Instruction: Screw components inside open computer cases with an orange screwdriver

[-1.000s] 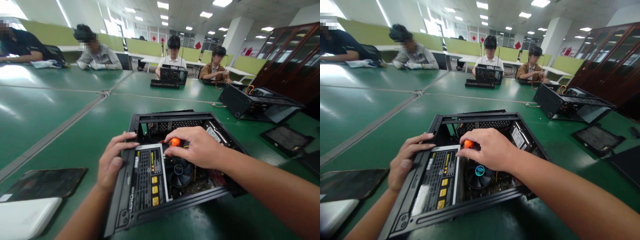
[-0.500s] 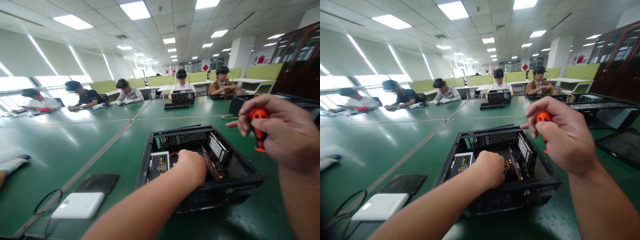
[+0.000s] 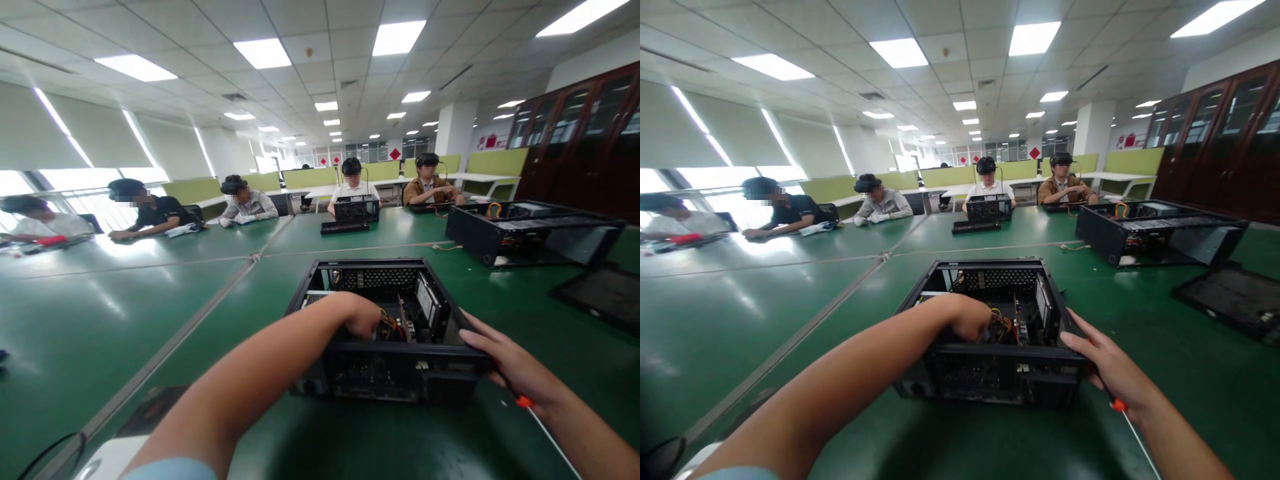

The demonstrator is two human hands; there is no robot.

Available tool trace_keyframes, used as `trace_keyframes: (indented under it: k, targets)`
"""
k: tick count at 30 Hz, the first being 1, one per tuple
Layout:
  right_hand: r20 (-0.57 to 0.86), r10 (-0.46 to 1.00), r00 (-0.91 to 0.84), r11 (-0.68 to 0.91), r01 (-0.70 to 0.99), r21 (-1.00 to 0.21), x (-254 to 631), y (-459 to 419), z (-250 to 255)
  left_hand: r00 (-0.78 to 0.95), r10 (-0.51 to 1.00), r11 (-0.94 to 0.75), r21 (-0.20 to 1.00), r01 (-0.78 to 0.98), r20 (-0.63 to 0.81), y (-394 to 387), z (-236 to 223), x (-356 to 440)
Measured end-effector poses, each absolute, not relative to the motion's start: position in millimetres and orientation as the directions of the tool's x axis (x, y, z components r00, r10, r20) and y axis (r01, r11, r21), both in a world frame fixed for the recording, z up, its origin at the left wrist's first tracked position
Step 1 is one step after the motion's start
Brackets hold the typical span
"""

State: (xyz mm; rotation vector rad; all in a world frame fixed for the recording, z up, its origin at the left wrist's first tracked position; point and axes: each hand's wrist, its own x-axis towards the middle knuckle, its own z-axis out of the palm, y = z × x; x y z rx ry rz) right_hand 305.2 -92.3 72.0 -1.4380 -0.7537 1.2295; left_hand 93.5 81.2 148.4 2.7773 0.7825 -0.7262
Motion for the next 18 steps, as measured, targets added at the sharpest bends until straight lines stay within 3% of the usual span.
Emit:
trace_keyframes:
  k: [4, 10, 18]
  targets:
    - [-0.289, 0.924, 0.25, -0.228, -0.246, -0.942, 257, -79, 82, 0.676, 0.445, -0.834, 0.004, 0.552, -0.587, 119, 168, 62]
    - [-0.193, 0.956, 0.221, -0.167, -0.129, -0.977, 177, -26, 82, 0.519, 0.609, -0.687, -0.073, 0.723, -0.6, 146, 146, 1]
    - [-0.135, 0.985, 0.108, -0.117, -0.158, -0.98, 70, 43, 86, 0.337, 0.819, -0.415, -0.074, 0.907, -0.464, 204, 146, -127]
